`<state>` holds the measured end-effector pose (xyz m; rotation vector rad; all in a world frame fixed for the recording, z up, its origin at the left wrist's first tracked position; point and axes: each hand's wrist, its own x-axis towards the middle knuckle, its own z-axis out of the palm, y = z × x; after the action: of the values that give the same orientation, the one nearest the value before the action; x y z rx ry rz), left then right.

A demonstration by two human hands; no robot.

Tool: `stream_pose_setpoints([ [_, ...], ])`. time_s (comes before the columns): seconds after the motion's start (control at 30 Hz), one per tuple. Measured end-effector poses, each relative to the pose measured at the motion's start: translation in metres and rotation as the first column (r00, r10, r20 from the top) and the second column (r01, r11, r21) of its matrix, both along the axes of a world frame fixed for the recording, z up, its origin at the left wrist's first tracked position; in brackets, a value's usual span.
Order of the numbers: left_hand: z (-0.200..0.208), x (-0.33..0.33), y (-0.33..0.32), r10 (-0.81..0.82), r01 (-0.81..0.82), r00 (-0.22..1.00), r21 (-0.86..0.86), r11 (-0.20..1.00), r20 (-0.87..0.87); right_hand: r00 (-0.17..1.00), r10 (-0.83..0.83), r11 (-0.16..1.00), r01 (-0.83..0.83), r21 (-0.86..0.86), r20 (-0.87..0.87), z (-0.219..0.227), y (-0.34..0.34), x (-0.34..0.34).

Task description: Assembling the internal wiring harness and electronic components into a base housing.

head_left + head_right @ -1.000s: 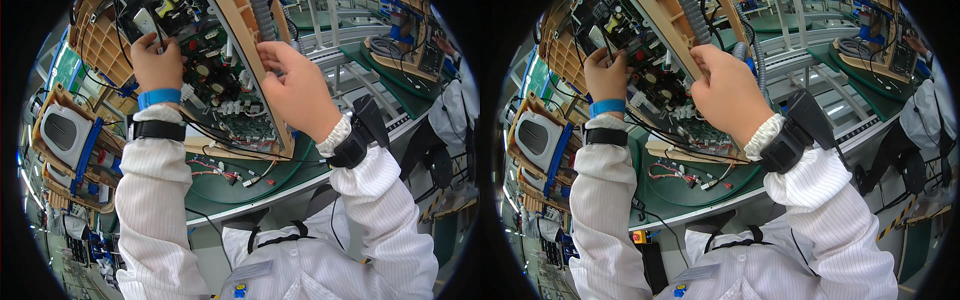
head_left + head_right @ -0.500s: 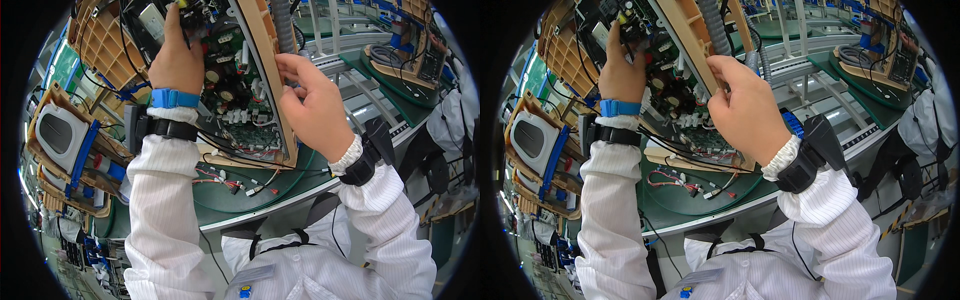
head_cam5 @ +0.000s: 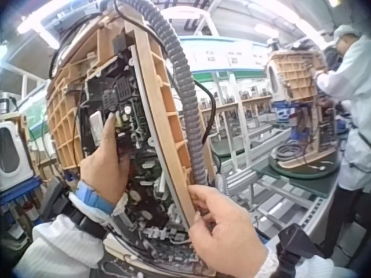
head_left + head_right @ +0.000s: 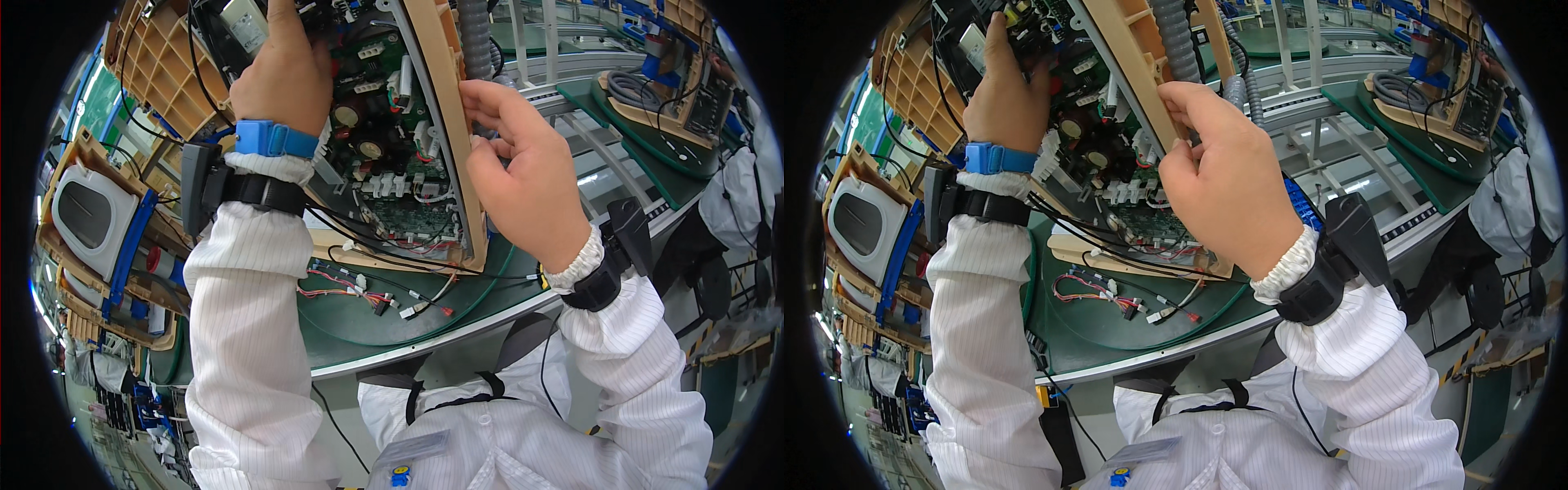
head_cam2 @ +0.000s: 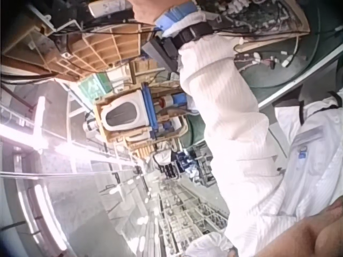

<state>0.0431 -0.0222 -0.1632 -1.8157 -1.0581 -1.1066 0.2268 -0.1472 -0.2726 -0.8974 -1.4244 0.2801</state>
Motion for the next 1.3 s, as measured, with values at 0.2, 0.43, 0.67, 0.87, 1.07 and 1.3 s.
stream_pose_setpoints([
  [0.2,-0.008,-0.011,-0.014,-0.268,0.274,0.95,-0.017,0.962,0.159,0.999,0.036,0.999,-0.036,0.003,-0.028,0.002,0.0,-0.003],
  [0.43,-0.042,-0.02,-0.021,-0.438,0.557,0.73,-0.085,0.826,0.524,0.999,-0.042,0.998,0.043,0.042,-0.033,0.002,0.0,-0.002],
  [0.67,-0.038,-0.007,-0.012,-0.382,0.432,0.855,-0.073,0.899,0.352,0.998,-0.018,0.999,0.02,0.035,-0.065,0.0,0.0,-0.004],
  [0.87,-0.03,0.004,-0.018,-0.267,0.316,0.903,-0.099,0.944,0.336,0.998,-0.02,0.999,0.023,0.048,-0.059,-0.001,0.001,-0.005],
  [1.07,-0.027,0.01,-0.015,-0.179,0.21,0.941,-0.082,0.974,0.288,0.992,-0.03,0.999,0.031,0.01,-0.122,0.009,-0.006,-0.014],
  [1.3,-0.029,0.003,-0.003,-0.209,0.25,0.921,-0.087,0.964,0.328,0.981,0.116,0.987,-0.131,-0.093,-0.159,0.008,-0.008,-0.006],
])
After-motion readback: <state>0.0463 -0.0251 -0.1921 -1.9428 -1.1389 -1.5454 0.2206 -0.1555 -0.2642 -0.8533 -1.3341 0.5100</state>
